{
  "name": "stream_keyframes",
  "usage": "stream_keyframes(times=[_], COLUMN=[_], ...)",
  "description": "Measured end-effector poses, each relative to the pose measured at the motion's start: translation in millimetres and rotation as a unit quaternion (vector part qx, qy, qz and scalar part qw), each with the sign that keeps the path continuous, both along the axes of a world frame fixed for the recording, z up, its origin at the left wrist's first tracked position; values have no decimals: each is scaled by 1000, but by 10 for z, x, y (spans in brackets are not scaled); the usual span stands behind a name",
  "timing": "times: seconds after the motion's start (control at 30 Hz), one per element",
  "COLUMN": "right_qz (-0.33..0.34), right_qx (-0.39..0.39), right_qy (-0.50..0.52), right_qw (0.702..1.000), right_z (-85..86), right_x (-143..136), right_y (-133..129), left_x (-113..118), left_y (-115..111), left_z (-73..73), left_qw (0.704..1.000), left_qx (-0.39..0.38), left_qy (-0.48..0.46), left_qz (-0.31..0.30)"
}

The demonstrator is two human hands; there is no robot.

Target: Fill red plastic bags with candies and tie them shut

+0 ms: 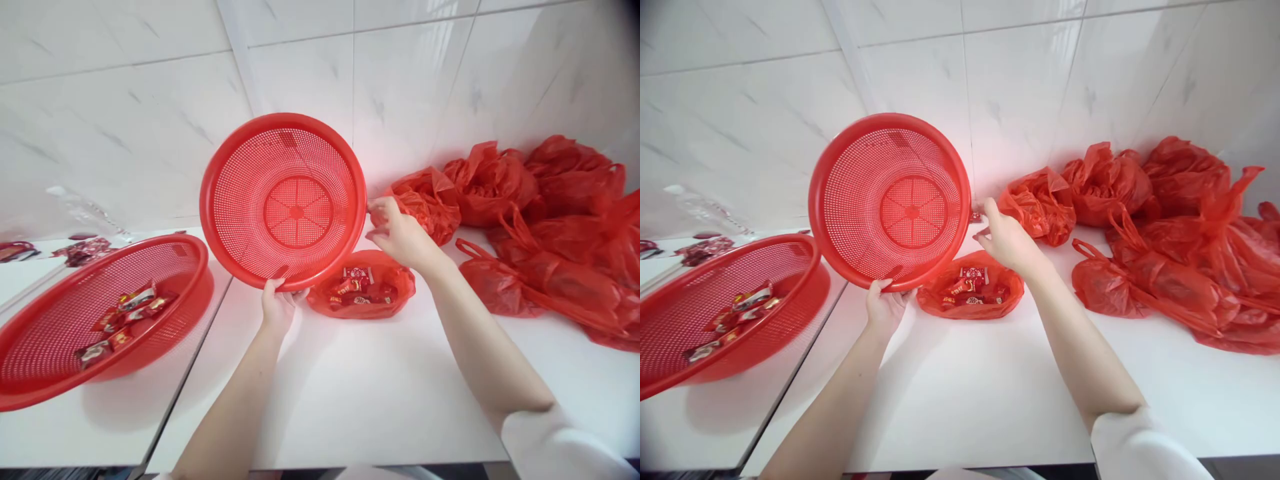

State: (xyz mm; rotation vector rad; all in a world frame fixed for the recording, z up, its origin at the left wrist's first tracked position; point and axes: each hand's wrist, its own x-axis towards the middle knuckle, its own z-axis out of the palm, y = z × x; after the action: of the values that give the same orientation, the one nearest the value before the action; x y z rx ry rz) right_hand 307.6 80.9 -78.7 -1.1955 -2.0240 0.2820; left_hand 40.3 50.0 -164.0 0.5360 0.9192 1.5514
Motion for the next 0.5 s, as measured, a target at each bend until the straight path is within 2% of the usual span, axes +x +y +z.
stream_keyframes(times=[0.1, 0.2, 0.33, 0.4, 0.5], right_qz=[-15, -22, -43, -71, -119], right_qx=[60, 80, 85, 100, 116], right_qy=[-19, -68, -86, -70, -49], right_qw=[998, 994, 992, 990, 985], right_z=[41, 38, 50, 108, 226], right_x=[-35, 13, 152, 224, 335], right_y=[-32, -23, 3, -23, -104], left_x=[-13, -10, -72, -178, -427], left_y=[-16, -26, -34, -51, -102], left_z=[4, 5, 135, 272, 461], left_qw=[999, 994, 987, 978, 944], left_qx=[1, 19, 101, 131, 92], left_qy=[37, 78, 98, 156, 307], left_qz=[-33, -67, -78, -43, 79])
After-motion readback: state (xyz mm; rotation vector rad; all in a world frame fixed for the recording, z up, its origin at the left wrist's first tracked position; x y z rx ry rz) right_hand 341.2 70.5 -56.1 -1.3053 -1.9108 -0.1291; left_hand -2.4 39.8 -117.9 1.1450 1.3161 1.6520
